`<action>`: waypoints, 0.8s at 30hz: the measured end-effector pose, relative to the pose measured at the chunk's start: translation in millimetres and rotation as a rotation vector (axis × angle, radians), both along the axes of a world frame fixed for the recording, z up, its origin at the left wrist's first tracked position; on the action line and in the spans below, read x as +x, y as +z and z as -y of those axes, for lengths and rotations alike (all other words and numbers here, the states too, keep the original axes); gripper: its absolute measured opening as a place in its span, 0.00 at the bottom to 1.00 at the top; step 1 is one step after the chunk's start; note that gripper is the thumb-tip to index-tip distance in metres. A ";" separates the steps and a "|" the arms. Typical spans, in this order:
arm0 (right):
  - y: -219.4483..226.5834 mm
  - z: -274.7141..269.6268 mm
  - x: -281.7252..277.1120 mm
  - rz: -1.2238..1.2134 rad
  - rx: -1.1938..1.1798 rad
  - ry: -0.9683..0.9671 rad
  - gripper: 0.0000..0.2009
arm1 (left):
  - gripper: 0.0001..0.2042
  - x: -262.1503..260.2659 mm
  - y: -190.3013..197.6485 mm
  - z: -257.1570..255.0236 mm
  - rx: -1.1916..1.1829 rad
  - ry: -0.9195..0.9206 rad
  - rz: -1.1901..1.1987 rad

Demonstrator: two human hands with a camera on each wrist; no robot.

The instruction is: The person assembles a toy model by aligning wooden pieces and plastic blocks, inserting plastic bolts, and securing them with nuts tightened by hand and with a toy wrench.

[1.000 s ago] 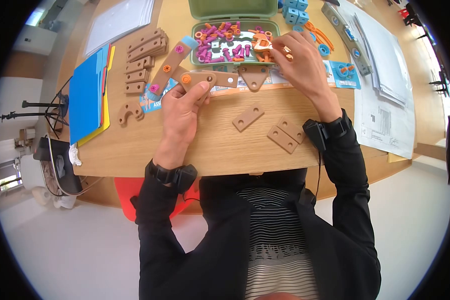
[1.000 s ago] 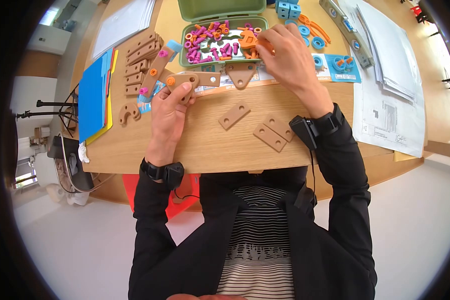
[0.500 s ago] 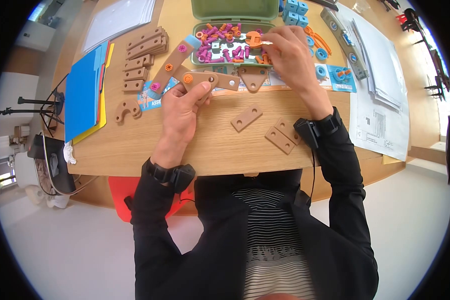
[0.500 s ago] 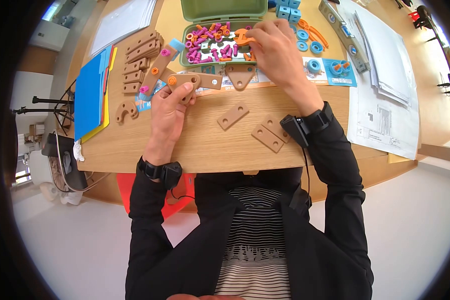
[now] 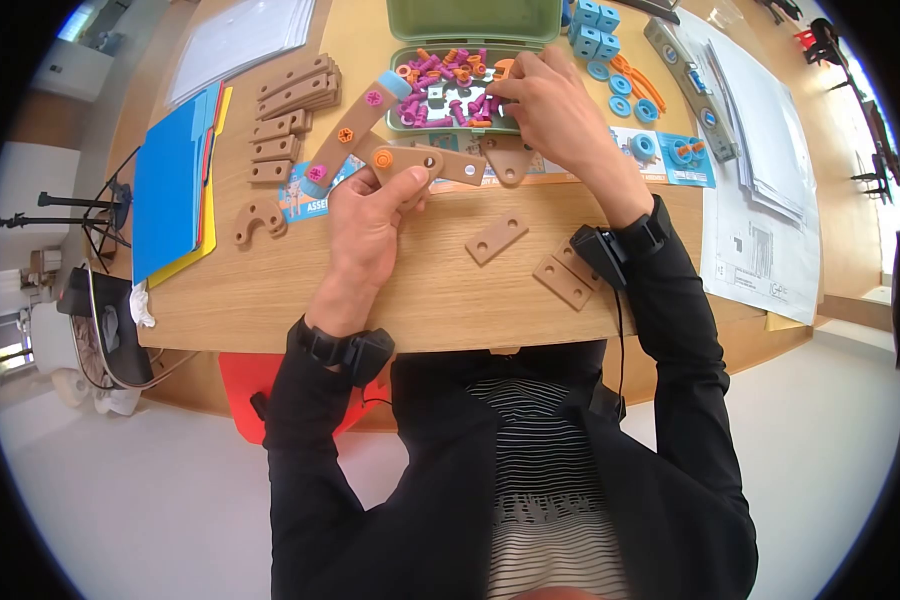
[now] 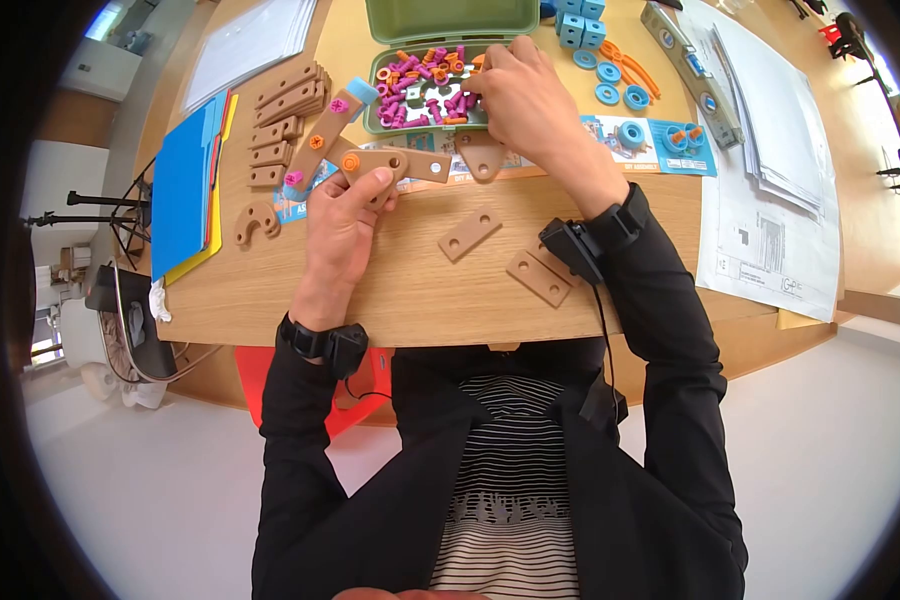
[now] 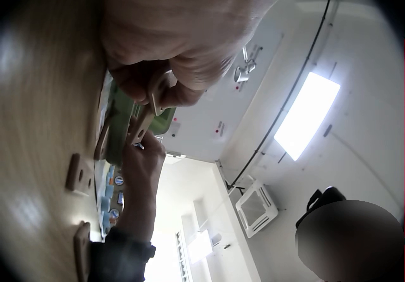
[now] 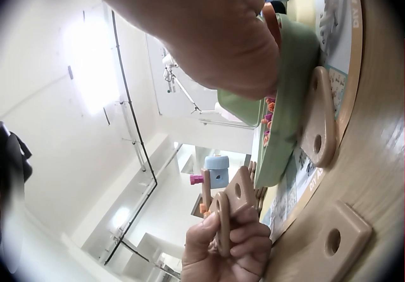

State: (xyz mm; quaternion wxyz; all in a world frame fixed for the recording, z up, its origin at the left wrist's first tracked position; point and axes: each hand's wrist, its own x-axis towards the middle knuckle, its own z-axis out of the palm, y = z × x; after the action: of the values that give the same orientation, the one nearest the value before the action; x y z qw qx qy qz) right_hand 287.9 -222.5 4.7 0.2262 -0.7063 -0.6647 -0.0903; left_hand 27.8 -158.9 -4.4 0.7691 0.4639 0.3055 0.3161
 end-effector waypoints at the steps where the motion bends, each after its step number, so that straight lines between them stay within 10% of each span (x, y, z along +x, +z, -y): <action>1: -1.1 -1.2 0.4 -0.001 0.000 0.000 0.13 | 0.06 0.0 0.3 0.3 0.002 0.001 -0.004; 16: 11.8 4.7 -3.7 -0.052 0.163 0.124 0.09 | 0.05 2.5 4.2 1.9 0.003 0.016 0.014; 24: 12.3 18.7 -37.1 -0.645 0.057 0.451 0.07 | 0.09 -1.0 2.6 1.0 0.000 -0.039 0.090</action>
State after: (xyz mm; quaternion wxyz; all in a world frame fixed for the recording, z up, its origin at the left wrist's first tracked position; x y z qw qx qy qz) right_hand 250.8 -241.2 16.9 0.4570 -0.5282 -0.6952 0.1698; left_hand 26.7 -159.8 -1.8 0.7880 0.4552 0.2616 0.3214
